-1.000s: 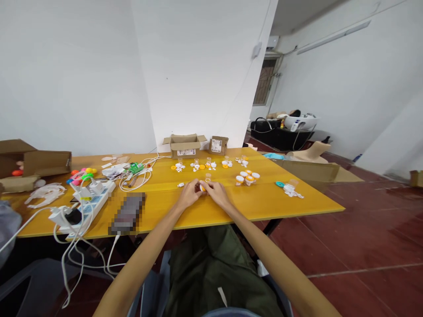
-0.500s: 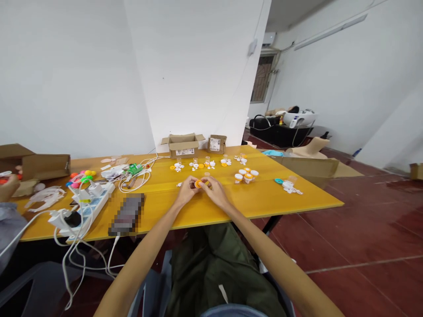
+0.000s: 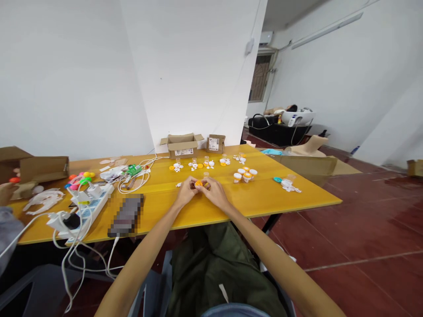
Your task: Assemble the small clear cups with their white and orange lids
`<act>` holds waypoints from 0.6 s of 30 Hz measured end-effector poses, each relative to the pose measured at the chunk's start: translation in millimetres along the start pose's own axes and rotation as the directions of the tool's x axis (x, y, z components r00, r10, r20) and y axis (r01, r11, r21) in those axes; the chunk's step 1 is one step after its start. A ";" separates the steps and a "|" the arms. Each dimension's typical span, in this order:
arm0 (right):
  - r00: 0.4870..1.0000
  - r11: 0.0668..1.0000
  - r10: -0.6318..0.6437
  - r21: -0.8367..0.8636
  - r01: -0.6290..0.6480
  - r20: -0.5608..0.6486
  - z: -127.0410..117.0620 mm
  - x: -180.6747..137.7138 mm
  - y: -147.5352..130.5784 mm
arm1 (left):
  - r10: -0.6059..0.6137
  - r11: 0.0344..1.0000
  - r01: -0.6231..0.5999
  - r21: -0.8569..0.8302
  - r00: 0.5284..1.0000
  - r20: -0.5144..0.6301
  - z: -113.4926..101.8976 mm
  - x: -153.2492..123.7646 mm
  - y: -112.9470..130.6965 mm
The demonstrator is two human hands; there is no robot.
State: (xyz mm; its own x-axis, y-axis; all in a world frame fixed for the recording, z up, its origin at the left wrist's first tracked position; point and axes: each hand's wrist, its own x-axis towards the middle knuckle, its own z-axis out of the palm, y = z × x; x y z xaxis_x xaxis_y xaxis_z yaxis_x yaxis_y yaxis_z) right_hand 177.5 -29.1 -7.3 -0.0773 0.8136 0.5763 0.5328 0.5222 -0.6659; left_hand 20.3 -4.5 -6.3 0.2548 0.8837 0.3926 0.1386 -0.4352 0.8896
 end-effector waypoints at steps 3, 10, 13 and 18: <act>1.000 1.000 0.028 0.009 -0.028 0.011 -1.0 0.1 -2.1 | 0.015 1.000 -0.015 0.022 1.000 0.002 0.4 -1.2 0.8; 0.998 0.998 0.056 0.019 -0.056 0.013 -2.4 0.0 -1.7 | 0.053 0.993 -0.052 0.110 0.999 0.000 1.7 -2.9 4.0; 0.997 0.996 0.075 0.044 -0.076 0.026 -3.5 -0.1 -1.1 | 0.078 0.983 -0.077 0.167 0.997 0.002 1.5 -4.1 7.2; 0.994 0.991 0.100 0.080 -0.104 0.048 -4.2 0.4 0.1 | 0.118 0.964 -0.117 0.238 0.993 0.006 1.8 -5.6 10.0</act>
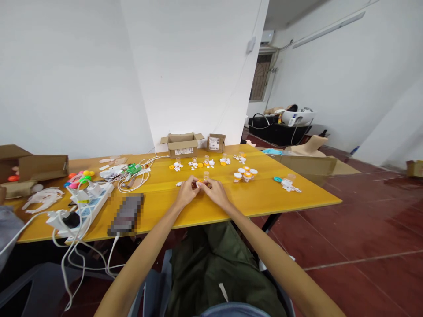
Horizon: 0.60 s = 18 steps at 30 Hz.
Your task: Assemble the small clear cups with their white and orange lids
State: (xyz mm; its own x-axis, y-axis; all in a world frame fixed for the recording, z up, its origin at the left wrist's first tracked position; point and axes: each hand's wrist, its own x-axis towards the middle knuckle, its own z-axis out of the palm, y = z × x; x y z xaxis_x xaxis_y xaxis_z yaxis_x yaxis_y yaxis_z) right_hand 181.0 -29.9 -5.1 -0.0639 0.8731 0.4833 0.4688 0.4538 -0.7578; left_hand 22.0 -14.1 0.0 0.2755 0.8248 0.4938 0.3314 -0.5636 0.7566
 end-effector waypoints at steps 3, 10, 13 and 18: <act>0.999 0.998 0.031 0.057 -0.033 0.028 0.6 1.5 2.0 | 0.021 0.999 -0.020 0.032 1.000 -0.023 0.7 -0.4 0.6; 0.986 0.950 0.082 0.286 -0.122 0.147 -3.4 5.1 2.4 | 0.056 0.997 -0.053 0.053 0.997 -0.053 0.5 0.0 5.1; 0.981 0.934 0.079 0.330 -0.135 0.179 -5.8 5.3 0.2 | 0.053 0.998 -0.052 0.024 0.998 -0.043 1.0 0.3 5.2; 0.979 0.932 0.075 0.337 -0.136 0.190 -6.9 4.5 -1.1 | 0.036 0.999 -0.037 -0.032 0.999 -0.007 2.3 0.3 3.1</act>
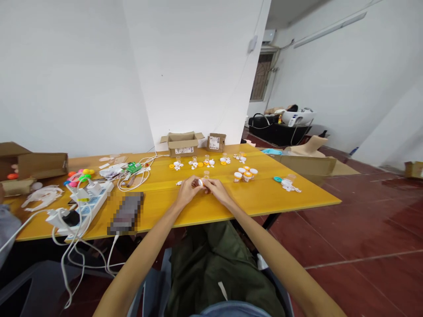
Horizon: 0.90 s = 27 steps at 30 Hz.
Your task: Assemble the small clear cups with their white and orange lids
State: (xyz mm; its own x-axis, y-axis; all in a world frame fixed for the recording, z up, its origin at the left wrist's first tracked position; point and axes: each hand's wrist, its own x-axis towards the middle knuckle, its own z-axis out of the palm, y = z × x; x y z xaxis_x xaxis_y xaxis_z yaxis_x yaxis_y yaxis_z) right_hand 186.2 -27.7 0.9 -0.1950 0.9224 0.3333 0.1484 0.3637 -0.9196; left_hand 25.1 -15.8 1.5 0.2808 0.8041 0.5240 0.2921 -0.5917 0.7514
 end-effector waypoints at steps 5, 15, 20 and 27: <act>1.000 0.998 0.001 -0.056 -0.001 -0.012 0.5 0.3 5.7 | -0.025 1.000 0.025 0.015 1.000 -0.003 -0.4 -0.3 -0.7; 0.988 0.898 -0.097 -0.439 0.036 -0.117 6.0 -2.4 7.8 | -0.134 0.990 0.136 -0.031 0.990 0.050 0.0 -3.0 -6.5; 0.990 0.833 -0.044 -0.552 -0.037 -0.133 8.5 -3.4 0.7 | -0.130 0.987 0.127 0.097 0.991 0.026 -1.9 -1.6 -9.3; 0.992 0.782 -0.076 -0.623 -0.002 -0.099 8.1 -0.7 2.6 | -0.074 0.954 0.078 0.289 0.997 -0.024 -6.3 -3.7 -14.4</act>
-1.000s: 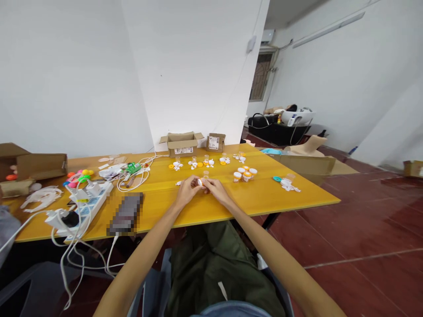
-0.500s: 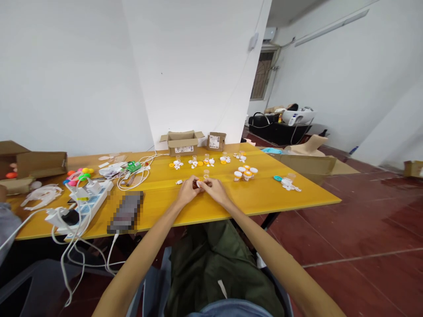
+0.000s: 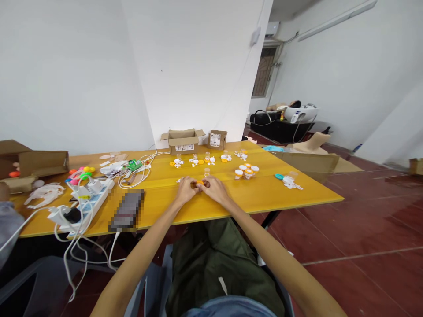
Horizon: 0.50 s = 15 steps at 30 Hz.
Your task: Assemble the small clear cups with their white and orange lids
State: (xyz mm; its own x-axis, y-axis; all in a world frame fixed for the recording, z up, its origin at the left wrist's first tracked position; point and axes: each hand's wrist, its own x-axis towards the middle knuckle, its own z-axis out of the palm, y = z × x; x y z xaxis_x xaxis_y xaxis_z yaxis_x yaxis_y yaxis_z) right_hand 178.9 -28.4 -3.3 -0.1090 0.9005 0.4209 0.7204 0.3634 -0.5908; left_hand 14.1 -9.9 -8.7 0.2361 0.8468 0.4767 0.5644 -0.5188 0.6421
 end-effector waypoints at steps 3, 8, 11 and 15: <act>0.998 0.998 -0.060 0.014 0.060 0.013 -0.2 0.4 2.1 | 0.004 1.000 -0.004 0.005 1.000 -0.007 0.9 0.1 -4.0; 0.994 0.993 -0.105 0.052 0.104 0.011 0.2 0.6 4.5 | -0.005 1.000 0.005 -0.012 1.000 -0.024 3.1 1.2 -9.2; 0.995 0.994 -0.096 0.061 0.095 0.012 0.3 0.1 4.5 | -0.012 1.000 0.011 -0.014 0.999 -0.031 3.3 1.1 -9.6; 0.996 0.990 -0.087 0.108 0.088 -0.016 2.1 0.1 5.4 | -0.004 1.000 0.004 -0.002 0.999 -0.032 3.9 1.1 -9.5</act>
State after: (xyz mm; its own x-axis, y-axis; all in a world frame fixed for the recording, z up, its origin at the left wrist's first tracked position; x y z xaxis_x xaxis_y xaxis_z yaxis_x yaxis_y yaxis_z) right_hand 181.4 -25.9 -7.9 -0.1601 0.8614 0.4821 0.6297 0.4652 -0.6221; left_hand 12.1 -3.6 -16.6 0.2083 0.8446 0.4932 0.5634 -0.5158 0.6454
